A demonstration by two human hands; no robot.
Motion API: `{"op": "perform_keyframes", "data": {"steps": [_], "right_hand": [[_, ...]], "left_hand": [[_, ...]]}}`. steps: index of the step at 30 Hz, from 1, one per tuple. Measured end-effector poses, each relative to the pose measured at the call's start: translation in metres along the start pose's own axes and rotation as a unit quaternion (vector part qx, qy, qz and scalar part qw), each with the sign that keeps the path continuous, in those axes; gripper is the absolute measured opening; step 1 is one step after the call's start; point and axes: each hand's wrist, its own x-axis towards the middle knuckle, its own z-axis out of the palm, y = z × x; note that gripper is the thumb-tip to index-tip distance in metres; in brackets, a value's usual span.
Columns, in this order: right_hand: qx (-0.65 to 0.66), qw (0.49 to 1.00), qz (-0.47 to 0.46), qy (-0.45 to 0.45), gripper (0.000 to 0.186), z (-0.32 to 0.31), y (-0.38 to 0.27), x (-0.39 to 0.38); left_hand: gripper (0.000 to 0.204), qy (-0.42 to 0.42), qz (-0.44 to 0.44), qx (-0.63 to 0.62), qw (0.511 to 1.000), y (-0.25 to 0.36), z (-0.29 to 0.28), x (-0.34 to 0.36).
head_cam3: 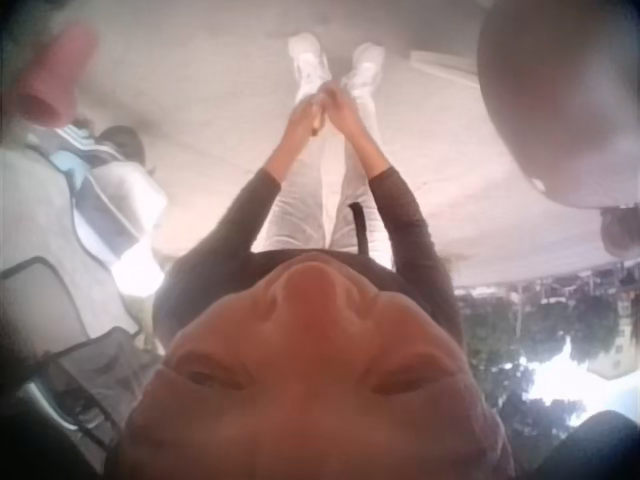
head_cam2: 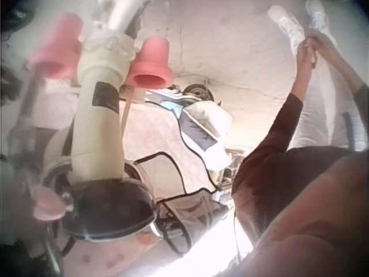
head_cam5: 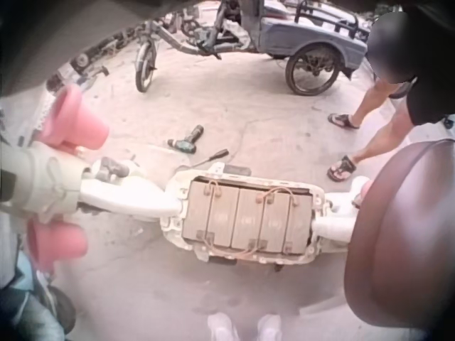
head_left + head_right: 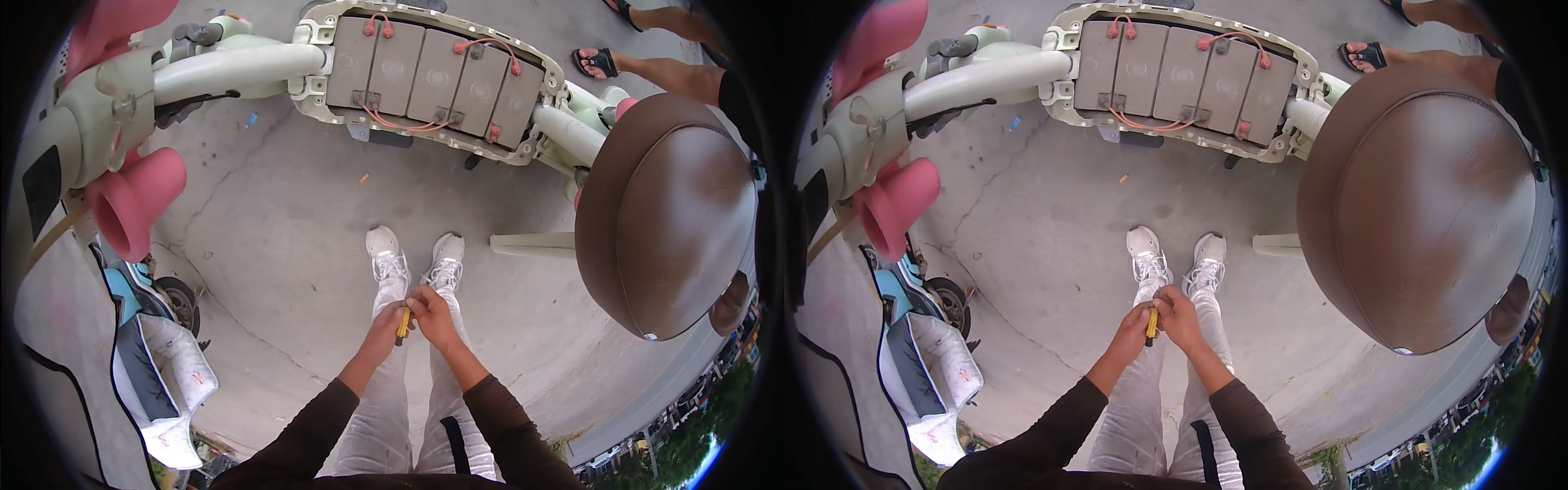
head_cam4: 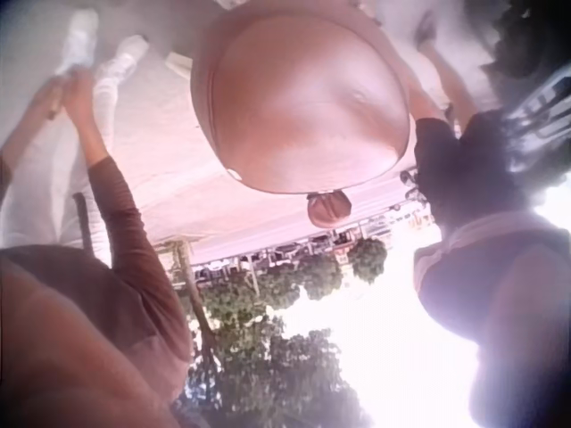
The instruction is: The person removes the seat and floorboard of a white electric scooter to access the battery compartment. They use a screwdriver and a power drill to remove screws and disconnect battery terminals. The person then reattaches the battery terminals and secures the battery with the power drill.
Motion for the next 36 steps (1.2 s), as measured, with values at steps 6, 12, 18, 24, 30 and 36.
{"op": "perform_keyframes", "data": {"steps": [6,12,18,24,30,36], "right_hand": [[0.177,0.98,0.045,0.082,0.008,-0.007,0.041,0.005],[0.232,0.959,0.156,0.037,0.005,0.004,0.082,-0.008],[0.252,0.946,0.203,0.031,0.01,-0.001,0.106,-0.01],[0.272,0.943,0.192,0.01,0.011,-0.002,0.106,-0.006],[0.261,0.944,0.202,0.013,0.011,0.002,0.109,-0.005],[0.263,0.94,0.217,0.007,0.012,0.007,0.102,-0.001]], "left_hand": [[0.034,0.066,0.111,0.041,0.991,0.081,-0.021,0.105],[0.042,0.043,0.3,-0.004,0.953,0.212,0.027,0.19],[0.017,0.097,0.218,0.038,0.97,0.251,0.034,0.22],[0.008,0.08,0.161,-0.02,0.984,0.266,0.023,0.223],[0.013,0.023,0.144,0.0,0.989,0.28,0.014,0.213],[0.018,-0.035,0.073,-0.124,0.989,0.293,0.013,0.205]]}}
